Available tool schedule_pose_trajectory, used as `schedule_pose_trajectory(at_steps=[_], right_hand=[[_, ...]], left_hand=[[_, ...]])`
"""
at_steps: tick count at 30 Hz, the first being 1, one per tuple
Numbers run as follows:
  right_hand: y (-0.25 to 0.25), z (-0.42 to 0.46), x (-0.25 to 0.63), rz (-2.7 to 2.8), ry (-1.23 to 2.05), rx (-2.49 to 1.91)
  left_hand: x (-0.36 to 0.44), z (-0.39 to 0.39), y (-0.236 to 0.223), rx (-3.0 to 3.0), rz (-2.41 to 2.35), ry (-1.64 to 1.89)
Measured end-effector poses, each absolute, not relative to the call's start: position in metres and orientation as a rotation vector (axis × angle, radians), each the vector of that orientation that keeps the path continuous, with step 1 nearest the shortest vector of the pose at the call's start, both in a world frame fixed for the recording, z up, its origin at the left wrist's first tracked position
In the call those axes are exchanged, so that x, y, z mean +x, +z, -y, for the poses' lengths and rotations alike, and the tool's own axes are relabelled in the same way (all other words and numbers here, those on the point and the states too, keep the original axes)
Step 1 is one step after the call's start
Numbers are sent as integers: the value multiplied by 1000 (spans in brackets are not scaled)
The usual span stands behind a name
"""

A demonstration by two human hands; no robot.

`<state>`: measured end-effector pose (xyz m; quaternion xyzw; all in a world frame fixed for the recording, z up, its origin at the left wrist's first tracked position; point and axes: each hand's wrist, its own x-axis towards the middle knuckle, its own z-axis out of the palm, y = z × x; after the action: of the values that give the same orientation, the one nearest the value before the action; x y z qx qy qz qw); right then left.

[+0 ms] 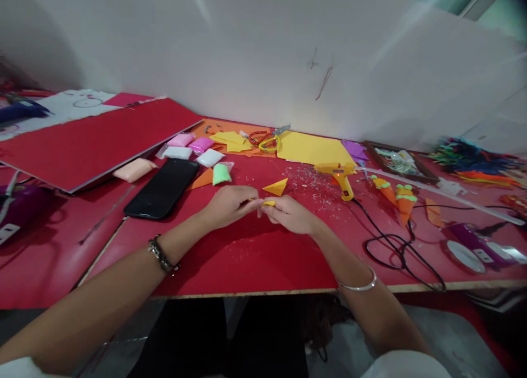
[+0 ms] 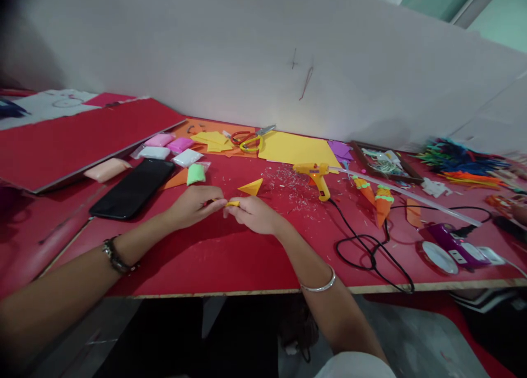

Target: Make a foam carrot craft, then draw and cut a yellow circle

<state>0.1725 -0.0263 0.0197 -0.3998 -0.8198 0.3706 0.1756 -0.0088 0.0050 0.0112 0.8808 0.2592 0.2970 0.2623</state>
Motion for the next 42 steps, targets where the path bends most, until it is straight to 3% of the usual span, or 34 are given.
schedule_pose_trajectory(at_steps=[4,12,15,18,24,27,36,42], right_hand=[[21,27,170,2325,941,-1148],[14,24,167,2623,-58,-1513],[12,25,166,2667,-239,-1525],[14,26,166,2619,-110,-1512],[23,24,172,2417,885,-1192],[23,24,175,2375,992,-1173],[13,25,169,2630,-57,-1495],[16,27,170,2640,-459,-1427]], left_hand=[[-9,-7,10,2065,-750,700],[2,-2,4,1544,-1043,688],[4,-1,3,1513,-1061,685],[3,-1,5,1643,-1078,736],[-6,-6,8,2179,-877,863],[-9,-10,7,2277,-811,796],[-4,-6,3,1759,-1028,669],[-4,-5,8,1406,-956,605]])
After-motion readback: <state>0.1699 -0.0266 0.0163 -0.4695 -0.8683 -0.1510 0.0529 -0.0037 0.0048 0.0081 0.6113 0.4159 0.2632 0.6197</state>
